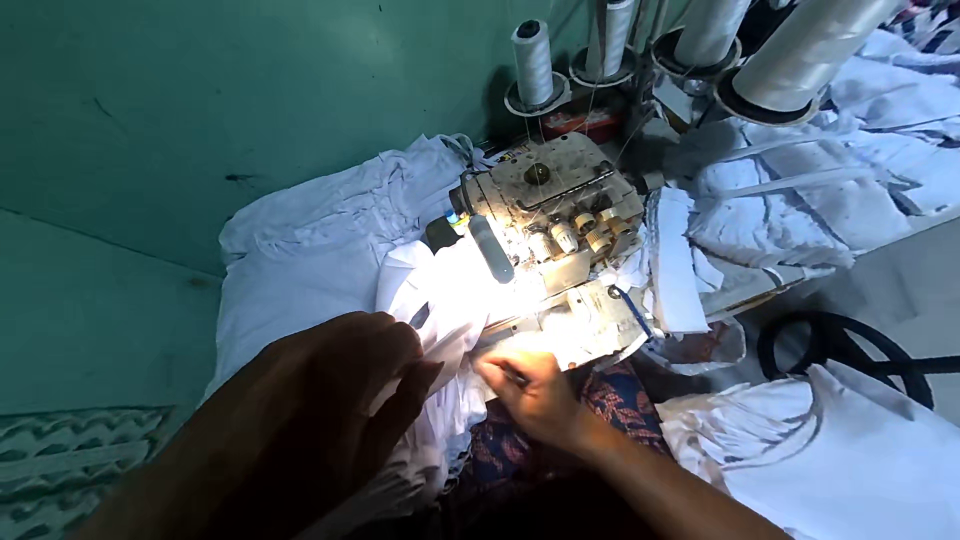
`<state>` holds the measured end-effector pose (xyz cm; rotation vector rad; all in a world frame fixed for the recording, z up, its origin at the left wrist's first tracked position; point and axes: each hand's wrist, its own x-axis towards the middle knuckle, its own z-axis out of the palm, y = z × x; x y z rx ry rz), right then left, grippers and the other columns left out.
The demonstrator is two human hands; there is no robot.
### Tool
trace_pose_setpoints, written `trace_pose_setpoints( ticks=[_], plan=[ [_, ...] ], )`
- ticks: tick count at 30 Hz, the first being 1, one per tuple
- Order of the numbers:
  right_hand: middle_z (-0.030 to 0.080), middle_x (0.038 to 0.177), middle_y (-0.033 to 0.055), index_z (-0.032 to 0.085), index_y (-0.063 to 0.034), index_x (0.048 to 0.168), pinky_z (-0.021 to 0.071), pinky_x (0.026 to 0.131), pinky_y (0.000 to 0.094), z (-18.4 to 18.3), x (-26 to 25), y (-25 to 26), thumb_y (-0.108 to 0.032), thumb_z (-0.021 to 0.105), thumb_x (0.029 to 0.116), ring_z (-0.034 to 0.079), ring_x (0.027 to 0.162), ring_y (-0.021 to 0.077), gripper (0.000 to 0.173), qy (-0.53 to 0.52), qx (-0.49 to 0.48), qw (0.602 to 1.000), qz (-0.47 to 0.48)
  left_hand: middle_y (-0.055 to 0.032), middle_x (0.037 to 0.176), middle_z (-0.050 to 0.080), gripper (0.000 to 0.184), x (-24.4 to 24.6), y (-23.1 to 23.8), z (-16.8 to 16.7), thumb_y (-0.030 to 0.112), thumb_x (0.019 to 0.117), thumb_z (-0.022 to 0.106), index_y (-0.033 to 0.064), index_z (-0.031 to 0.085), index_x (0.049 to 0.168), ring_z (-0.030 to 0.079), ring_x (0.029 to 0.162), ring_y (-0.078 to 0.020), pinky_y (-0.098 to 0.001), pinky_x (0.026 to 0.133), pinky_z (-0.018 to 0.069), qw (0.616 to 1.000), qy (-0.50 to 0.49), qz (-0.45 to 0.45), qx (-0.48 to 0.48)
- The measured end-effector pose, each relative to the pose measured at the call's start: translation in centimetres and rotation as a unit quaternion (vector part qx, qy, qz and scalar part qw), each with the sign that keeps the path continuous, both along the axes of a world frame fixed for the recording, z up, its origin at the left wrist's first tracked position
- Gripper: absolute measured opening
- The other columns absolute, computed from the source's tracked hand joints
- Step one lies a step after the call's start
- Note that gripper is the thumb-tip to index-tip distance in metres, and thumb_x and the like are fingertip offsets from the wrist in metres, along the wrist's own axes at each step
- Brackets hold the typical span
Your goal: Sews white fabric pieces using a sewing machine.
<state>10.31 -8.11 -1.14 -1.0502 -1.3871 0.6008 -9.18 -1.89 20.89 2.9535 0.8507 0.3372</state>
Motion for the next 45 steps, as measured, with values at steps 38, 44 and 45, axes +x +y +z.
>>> trace_pose_setpoints(
  ticks=[38, 44, 45],
  plan=[
    [0.063, 0.08, 0.0029, 0.068, -0.0046, 0.085, 0.0522, 0.069, 0.0257, 1.0, 6.9, 3.1, -0.027, 0.064, 0.1016, 0.06, 0.074, 0.0075, 0.028, -0.031, -0.085, 0.995, 0.036, 0.0024, 0.07, 0.06, 0.035, 2.0, 3.6, 1.1, 0.041, 0.0985, 0.061, 0.0119, 0.068, 0.081, 0.058, 0.066, -0.0071, -0.0284, 0.06, 0.0465, 1.0, -0.001, 0.015, -0.017],
    [0.064, 0.083, 0.003, 0.069, -0.005, 0.092, 0.0521, 0.068, 0.0251, 5.0, 7.6, 3.1, -0.039, 0.065, 0.1006, 0.059, 0.072, 0.0063, 0.036, -0.078, -0.054, 0.993, 0.069, -0.0117, 0.074, 0.058, 0.035, 1.6, -1.9, 2.8, 0.037, 0.1018, 0.06, 0.0056, 0.063, 0.086, 0.057, 0.069, -0.0227, -0.0383, 0.066, 0.0452, 1.0, -0.005, -0.017, -0.017],
    [0.064, 0.084, 0.0025, 0.071, -0.0056, 0.096, 0.0499, 0.066, 0.0237, 5.9, 7.5, 3.0, -0.041, 0.066, 0.1002, 0.057, 0.071, 0.0054, 0.036, -0.079, -0.047, 0.993, 0.078, -0.0121, 0.074, 0.06, 0.035, 0.9, -2.6, 2.9, 0.037, 0.1013, 0.06, 0.0059, 0.065, 0.088, 0.058, 0.068, -0.0243, -0.0403, 0.064, 0.0464, 1.0, 0.001, -0.013, -0.008]
  ],
)
